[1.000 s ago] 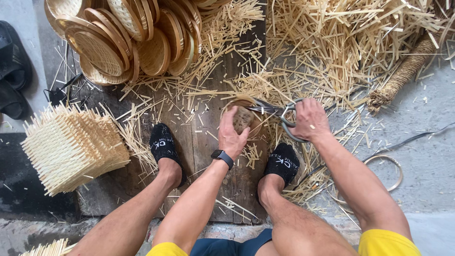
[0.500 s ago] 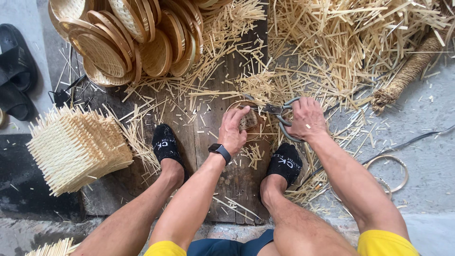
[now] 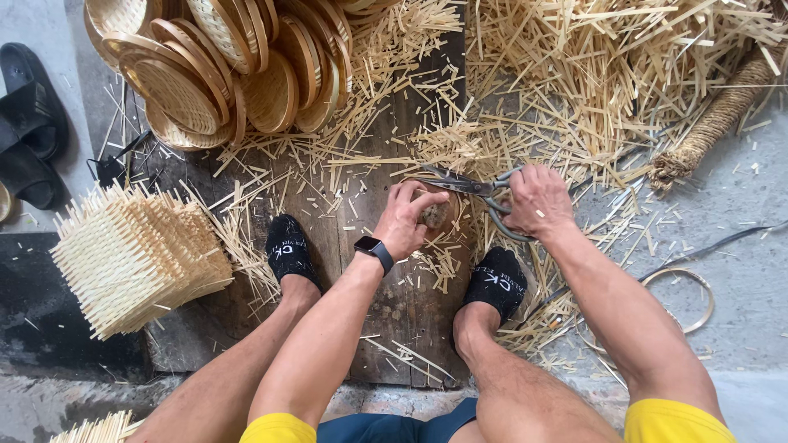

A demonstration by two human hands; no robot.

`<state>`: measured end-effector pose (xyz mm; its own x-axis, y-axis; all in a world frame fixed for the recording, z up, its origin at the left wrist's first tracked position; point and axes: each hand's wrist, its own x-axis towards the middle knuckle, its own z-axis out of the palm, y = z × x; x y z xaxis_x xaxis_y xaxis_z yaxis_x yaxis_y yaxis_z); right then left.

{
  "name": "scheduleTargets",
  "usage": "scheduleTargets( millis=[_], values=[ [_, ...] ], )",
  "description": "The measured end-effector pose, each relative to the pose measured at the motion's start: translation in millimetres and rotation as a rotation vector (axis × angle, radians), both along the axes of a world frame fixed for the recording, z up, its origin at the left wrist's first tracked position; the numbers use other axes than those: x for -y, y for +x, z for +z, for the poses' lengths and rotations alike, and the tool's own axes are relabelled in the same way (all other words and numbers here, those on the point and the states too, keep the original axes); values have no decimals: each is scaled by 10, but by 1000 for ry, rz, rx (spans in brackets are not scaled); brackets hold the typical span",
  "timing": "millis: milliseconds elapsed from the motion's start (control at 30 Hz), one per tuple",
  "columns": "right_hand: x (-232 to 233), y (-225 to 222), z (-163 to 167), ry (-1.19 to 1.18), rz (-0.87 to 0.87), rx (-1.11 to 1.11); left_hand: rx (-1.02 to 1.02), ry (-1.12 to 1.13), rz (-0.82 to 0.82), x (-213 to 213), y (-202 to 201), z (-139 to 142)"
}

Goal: The person sits on the floor and repeatedly trims the edges of small woven bamboo baskets using shears. They place each basket on a wooden block, cut the protruding strands, and then stack the finished baskets. The person also handles flat woven mats and bamboo rings during the process.

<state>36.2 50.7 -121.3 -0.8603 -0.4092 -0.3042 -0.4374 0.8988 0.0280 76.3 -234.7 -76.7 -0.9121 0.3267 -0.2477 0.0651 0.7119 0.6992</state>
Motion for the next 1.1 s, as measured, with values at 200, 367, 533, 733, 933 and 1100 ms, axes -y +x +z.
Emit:
scheduleTargets(
  millis=[200,367,533,733,933,1100],
  values=[
    [-290,-42,-119,6,-229,282,-4,-11,-99,107,-110,137],
    [-519,84,-158,-132,-501,-9,57,-73,178,-7,33,214],
    [-359,227,-106,-195,-592,-214,163,152,554,66,17,-162],
    [376,184,-52,-872,-819,727,440,84,408,179,-410,-653],
    [497,57,-38,-950,-907,696,530,-54,314,101,-592,-631],
    [454,-20,-125,-964,-993,790,625,-118,379,48,-626,-625]
  ],
)
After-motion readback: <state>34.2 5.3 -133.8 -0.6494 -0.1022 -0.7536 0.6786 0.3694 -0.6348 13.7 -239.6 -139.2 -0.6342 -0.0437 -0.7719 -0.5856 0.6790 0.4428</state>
